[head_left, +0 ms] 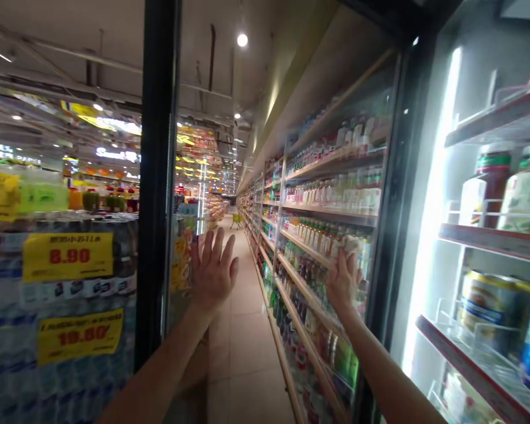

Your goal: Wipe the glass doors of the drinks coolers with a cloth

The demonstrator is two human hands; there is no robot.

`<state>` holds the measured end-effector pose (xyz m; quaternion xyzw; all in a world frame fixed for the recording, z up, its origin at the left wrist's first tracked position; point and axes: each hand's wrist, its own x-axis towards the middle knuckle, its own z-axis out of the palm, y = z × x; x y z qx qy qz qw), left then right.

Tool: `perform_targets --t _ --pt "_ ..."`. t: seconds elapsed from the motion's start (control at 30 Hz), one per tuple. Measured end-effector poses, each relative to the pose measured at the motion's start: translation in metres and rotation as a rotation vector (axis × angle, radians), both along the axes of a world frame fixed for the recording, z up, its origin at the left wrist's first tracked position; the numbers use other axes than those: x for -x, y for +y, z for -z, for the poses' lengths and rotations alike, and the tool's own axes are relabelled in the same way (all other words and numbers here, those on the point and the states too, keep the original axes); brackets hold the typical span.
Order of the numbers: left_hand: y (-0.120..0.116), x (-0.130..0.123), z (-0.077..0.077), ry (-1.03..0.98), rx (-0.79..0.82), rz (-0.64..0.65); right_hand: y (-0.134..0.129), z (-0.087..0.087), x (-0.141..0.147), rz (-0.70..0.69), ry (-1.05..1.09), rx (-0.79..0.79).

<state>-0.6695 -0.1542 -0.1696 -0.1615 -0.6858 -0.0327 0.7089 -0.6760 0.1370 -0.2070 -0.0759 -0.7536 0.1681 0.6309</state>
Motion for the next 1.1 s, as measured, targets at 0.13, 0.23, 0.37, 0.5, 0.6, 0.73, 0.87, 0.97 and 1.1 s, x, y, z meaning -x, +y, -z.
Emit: perform_targets --t 0.13,0.23,0.37,0.5,0.6,0.73,0.87,0.97,1.1 --pt "0.000 0.000 0.000 -0.003 -0.015 -0.003 -0.036 0.003 -0.003 -0.073 0.047 -0.126" --pt "0.000 -0.001 0.000 0.008 -0.008 -0.020 -0.083 0.015 -0.012 -0.207 0.046 -0.470" --pt "0.000 0.001 0.000 0.030 0.004 -0.052 -0.068 0.010 -0.007 -0.177 0.054 -0.477" --pt "0.000 0.005 0.001 0.033 0.002 -0.062 -0.023 -0.008 0.007 -0.012 0.104 -0.054" --pt "-0.001 0.005 0.001 0.031 0.001 -0.056 -0.048 -0.004 -0.001 -0.089 0.085 -0.178" --pt "-0.003 0.005 0.001 0.026 -0.003 -0.035 -0.107 0.017 -0.018 -0.329 0.033 -0.639" --pt "-0.002 0.005 0.001 0.003 -0.008 -0.010 -0.079 0.013 -0.009 -0.205 0.075 -0.448" --pt "0.000 0.005 0.001 -0.003 -0.006 -0.016 -0.039 0.000 0.004 -0.052 0.130 -0.106" --pt "0.000 0.005 0.001 -0.005 -0.011 -0.018 -0.059 0.003 -0.002 -0.106 0.095 -0.207"
